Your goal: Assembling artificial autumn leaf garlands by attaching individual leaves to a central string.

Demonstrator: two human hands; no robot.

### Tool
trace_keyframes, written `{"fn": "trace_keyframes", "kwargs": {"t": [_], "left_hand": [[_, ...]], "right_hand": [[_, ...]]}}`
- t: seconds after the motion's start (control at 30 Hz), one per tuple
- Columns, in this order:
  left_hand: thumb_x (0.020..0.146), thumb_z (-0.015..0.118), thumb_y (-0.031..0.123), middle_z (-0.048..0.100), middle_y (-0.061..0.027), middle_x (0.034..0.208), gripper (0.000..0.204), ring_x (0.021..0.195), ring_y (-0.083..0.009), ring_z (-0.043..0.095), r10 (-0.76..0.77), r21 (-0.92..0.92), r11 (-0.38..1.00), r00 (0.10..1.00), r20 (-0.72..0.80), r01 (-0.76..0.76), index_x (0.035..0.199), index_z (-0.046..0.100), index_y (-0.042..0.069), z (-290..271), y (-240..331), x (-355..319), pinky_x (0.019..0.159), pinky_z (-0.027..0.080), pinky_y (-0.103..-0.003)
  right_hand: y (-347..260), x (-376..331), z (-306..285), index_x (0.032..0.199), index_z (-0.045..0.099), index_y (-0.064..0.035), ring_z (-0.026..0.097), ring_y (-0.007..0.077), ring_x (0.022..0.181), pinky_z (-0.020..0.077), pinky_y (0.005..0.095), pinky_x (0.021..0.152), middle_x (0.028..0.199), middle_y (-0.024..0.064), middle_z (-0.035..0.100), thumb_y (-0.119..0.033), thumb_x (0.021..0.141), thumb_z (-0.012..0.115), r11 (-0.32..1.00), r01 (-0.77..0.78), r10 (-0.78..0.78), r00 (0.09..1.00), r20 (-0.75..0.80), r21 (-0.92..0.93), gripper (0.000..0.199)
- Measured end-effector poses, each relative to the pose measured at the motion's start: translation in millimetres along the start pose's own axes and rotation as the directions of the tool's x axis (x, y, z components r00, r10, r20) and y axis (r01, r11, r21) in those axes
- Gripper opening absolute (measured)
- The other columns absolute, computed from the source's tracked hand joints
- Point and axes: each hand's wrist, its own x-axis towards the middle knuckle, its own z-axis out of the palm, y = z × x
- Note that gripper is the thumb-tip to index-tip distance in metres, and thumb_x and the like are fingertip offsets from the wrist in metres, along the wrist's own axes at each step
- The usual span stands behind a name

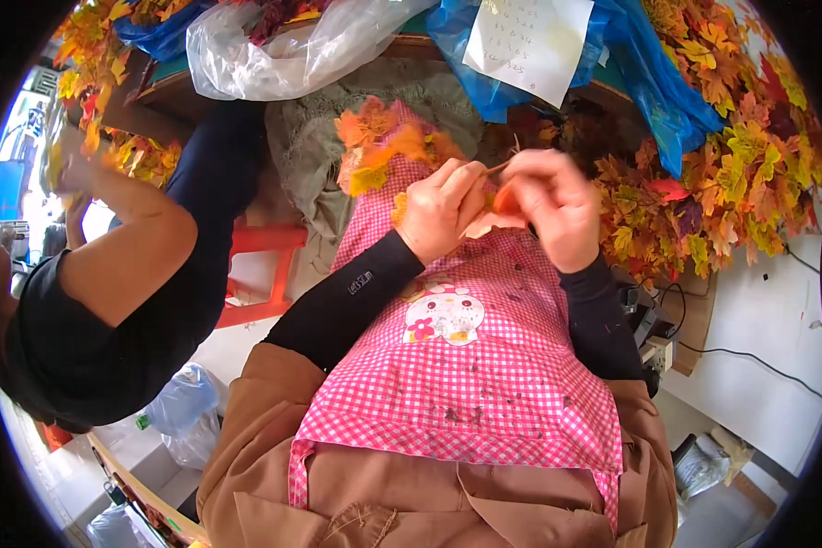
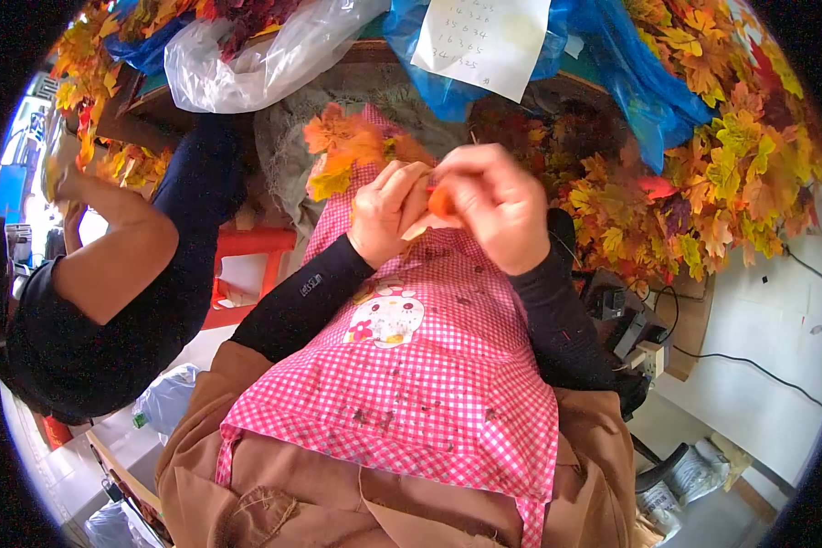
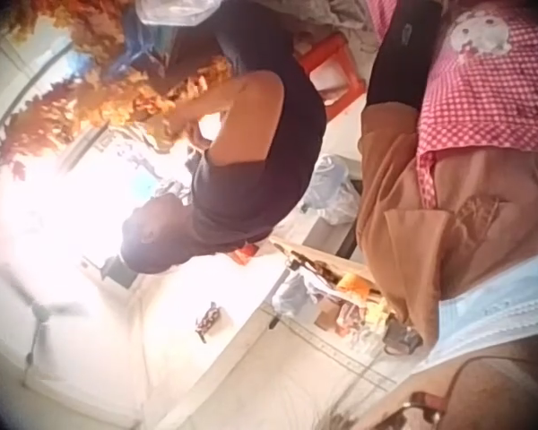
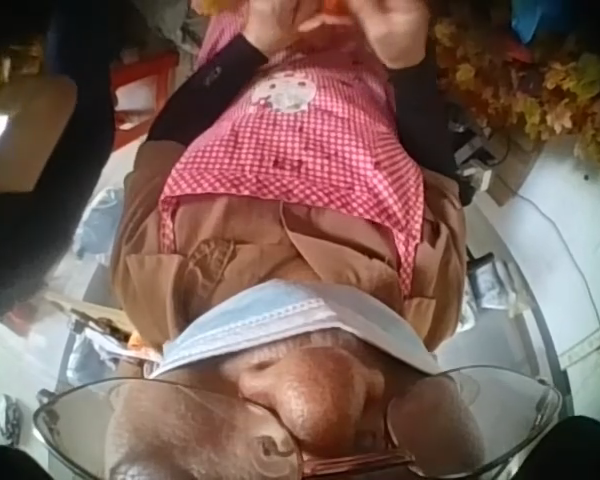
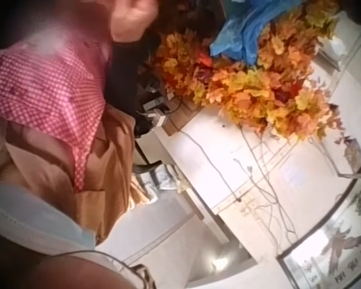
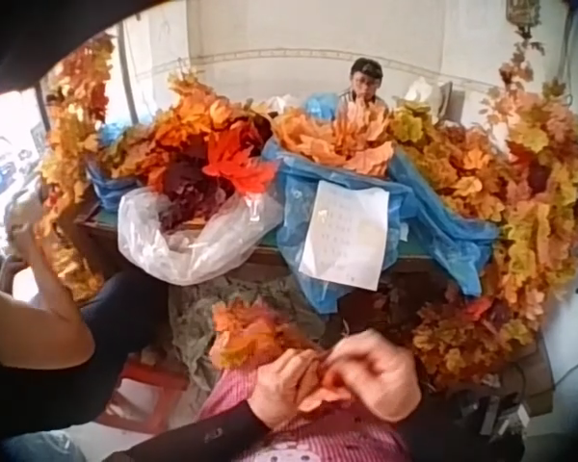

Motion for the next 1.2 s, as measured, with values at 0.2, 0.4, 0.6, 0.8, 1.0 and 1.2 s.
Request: {"fn": "trace_keyframes", "kwargs": {"t": [0.2,0.4,0.6,0.8,1.0,1.2], "left_hand": [[0.096,0.053,0.012,0.062,-0.0036,0.085,0.016,0.076,-0.0126,0.059,-0.604,-0.809,0.183,0.713,0.356,0.559,0.100,0.061,-0.001,8.0,-2.4,0.9,0.068,0.049,-0.025],[0.099,0.051,0.013,0.059,0.0010,0.081,0.016,0.074,-0.0060,0.053,-0.660,-0.793,0.368,0.737,0.144,0.485,0.099,0.062,0.001,21.2,-2.2,-9.3,0.066,0.046,-0.021],[0.097,0.052,0.008,0.059,-0.0017,0.082,0.012,0.071,-0.0069,0.053,-0.601,-0.672,0.603,0.799,-0.029,0.429,0.099,0.061,0.000,26.2,-0.2,-12.1,0.062,0.046,-0.023],[0.096,0.053,0.007,0.060,-0.0047,0.085,0.011,0.074,-0.0090,0.053,-0.580,-0.673,0.626,0.812,-0.064,0.394,0.100,0.060,-0.001,28.9,3.7,-11.1,0.066,0.046,-0.024],[0.097,0.052,0.010,0.060,-0.0046,0.084,0.013,0.075,-0.0089,0.052,-0.572,-0.714,0.595,0.818,-0.053,0.370,0.101,0.060,0.000,34.6,-0.6,-14.6,0.067,0.046,-0.024],[0.097,0.053,0.011,0.060,-0.0036,0.082,0.014,0.075,-0.0079,0.053,-0.575,-0.663,0.630,0.816,-0.049,0.404,0.101,0.061,0.001,34.8,-3.0,-15.4,0.067,0.046,-0.024]], "right_hand": [[24.3,-6.4,12.7,0.090,0.061,-0.0052,0.058,0.0280,0.079,0.0459,0.0341,0.072,0.086,0.0092,0.059,0.004,0.075,0.064,0.849,0.239,-0.093,0.945,0.312,-0.471,0.018],[33.1,-7.8,13.0,0.094,0.060,-0.0033,0.061,0.0258,0.083,0.0481,0.0337,0.076,0.088,0.0098,0.062,0.005,0.076,0.062,0.811,0.256,-0.099,0.946,0.307,-0.526,0.020],[39.1,-4.7,9.6,0.103,0.060,-0.0020,0.060,0.0080,0.088,0.0478,0.0208,0.081,0.099,0.0026,0.064,-0.002,0.093,0.057,0.990,-0.139,0.138,0.979,-0.147,0.002,0.011],[49.0,-4.1,11.1,0.104,0.060,-0.0025,0.058,0.0066,0.087,0.0470,0.0197,0.080,0.098,0.0009,0.063,-0.003,0.093,0.058,0.977,-0.184,0.200,0.965,-0.168,0.104,0.012],[52.7,-2.2,11.5,0.104,0.059,-0.0029,0.058,0.0064,0.087,0.0474,0.0198,0.079,0.098,0.0005,0.063,-0.004,0.093,0.057,0.974,-0.184,0.203,0.968,-0.145,0.132,0.011],[52.4,-1.8,10.4,0.104,0.059,-0.0030,0.059,0.0061,0.085,0.0480,0.0196,0.078,0.096,0.0004,0.062,-0.004,0.093,0.057,0.958,-0.228,0.252,0.959,-0.131,0.175,0.011]]}}
